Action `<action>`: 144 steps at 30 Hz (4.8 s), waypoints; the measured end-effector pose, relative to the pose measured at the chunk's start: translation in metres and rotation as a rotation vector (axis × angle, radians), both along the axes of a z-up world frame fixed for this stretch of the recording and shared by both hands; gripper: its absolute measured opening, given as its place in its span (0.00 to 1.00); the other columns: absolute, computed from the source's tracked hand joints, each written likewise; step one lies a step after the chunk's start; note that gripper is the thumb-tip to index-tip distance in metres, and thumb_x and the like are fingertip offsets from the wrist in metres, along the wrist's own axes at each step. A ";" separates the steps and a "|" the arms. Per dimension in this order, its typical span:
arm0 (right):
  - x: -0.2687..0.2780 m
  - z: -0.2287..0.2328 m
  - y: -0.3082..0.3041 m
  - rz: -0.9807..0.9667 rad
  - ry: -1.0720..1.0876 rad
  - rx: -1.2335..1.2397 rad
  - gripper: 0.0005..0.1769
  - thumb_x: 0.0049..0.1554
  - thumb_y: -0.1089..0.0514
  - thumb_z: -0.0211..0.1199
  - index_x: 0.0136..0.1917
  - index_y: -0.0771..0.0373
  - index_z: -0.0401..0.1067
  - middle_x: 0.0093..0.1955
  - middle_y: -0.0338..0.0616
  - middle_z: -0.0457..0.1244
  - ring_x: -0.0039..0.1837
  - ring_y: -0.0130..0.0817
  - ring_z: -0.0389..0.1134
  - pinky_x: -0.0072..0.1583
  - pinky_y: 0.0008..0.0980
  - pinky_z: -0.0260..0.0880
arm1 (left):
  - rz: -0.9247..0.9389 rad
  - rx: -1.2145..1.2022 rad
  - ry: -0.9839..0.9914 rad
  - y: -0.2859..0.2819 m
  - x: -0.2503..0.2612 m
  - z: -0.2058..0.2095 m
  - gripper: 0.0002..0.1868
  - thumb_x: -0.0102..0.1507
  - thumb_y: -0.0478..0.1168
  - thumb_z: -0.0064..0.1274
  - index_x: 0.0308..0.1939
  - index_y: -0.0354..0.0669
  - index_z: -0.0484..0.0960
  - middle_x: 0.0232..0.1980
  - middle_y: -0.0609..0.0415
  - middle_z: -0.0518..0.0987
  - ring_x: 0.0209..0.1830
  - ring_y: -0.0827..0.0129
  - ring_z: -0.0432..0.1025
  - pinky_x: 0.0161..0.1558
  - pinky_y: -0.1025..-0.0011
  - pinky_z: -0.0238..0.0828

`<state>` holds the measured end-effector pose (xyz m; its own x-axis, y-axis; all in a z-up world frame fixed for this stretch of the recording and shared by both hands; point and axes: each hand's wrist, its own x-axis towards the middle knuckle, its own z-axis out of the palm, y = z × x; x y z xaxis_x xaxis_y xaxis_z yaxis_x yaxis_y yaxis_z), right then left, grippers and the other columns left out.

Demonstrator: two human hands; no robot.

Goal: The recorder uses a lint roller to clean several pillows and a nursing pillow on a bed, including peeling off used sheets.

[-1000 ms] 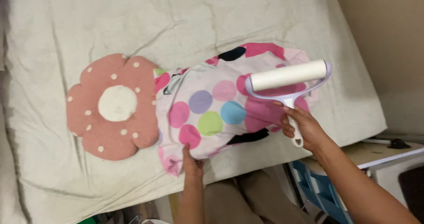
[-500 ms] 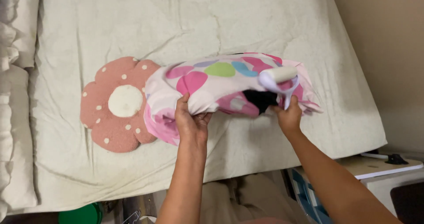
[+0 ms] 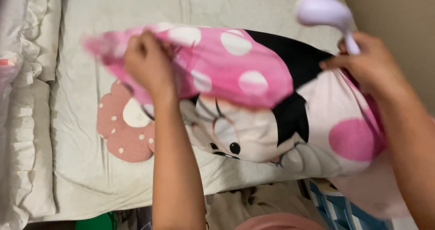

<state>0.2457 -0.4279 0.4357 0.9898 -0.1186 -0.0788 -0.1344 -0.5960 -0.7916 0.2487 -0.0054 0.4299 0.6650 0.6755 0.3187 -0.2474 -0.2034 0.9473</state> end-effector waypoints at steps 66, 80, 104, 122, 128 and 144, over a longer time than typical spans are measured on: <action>-0.152 -0.301 0.320 0.955 -0.123 -0.677 0.31 0.54 0.41 0.63 0.64 0.61 0.71 0.43 0.48 0.70 0.44 0.46 0.72 0.41 0.44 0.73 | 0.038 -0.114 0.974 0.204 -0.231 -0.391 0.11 0.66 0.40 0.51 0.45 0.41 0.86 0.42 0.52 0.86 0.41 0.67 0.77 0.48 0.70 0.72; -0.177 -0.249 0.296 0.506 -0.084 -0.416 0.27 0.56 0.44 0.66 0.67 0.50 0.74 0.39 0.44 0.67 0.42 0.42 0.69 0.42 0.42 0.69 | 0.240 0.063 0.751 0.180 -0.206 -0.379 0.11 0.68 0.39 0.50 0.48 0.36 0.82 0.46 0.46 0.83 0.45 0.61 0.77 0.51 0.65 0.73; -0.064 -0.343 0.063 -0.401 0.254 -0.371 0.27 0.61 0.51 0.60 0.69 0.67 0.67 0.51 0.65 0.67 0.53 0.63 0.69 0.53 0.57 0.68 | -1.072 1.202 1.277 -0.125 -0.105 -0.311 0.62 0.57 0.73 0.54 0.81 0.69 0.29 0.85 0.55 0.20 0.83 0.48 0.15 0.70 0.24 0.13; 0.014 -0.225 -0.078 0.137 0.514 -0.345 0.25 0.51 0.38 0.70 0.59 0.45 0.83 0.48 0.42 0.76 0.49 0.34 0.76 0.56 0.34 0.72 | -0.569 0.637 1.397 -0.097 -0.079 -0.294 0.81 0.44 0.74 0.68 0.81 0.54 0.25 0.82 0.38 0.17 0.80 0.36 0.09 0.65 0.19 0.16; 0.045 -0.284 -0.024 0.434 0.588 -0.408 0.25 0.51 0.36 0.69 0.59 0.43 0.83 0.52 0.42 0.75 0.52 0.34 0.75 0.57 0.35 0.72 | -0.582 0.599 1.547 -0.102 -0.081 -0.304 0.88 0.38 0.68 0.76 0.80 0.56 0.19 0.83 0.40 0.15 0.80 0.37 0.08 0.66 0.18 0.20; 0.183 -0.380 0.250 0.851 0.269 0.003 0.26 0.52 0.39 0.72 0.51 0.62 0.81 0.40 0.49 0.72 0.42 0.34 0.71 0.46 0.36 0.69 | -0.665 0.496 1.578 -0.094 -0.078 -0.346 0.90 0.38 0.69 0.76 0.81 0.52 0.19 0.82 0.36 0.14 0.80 0.34 0.08 0.63 0.15 0.14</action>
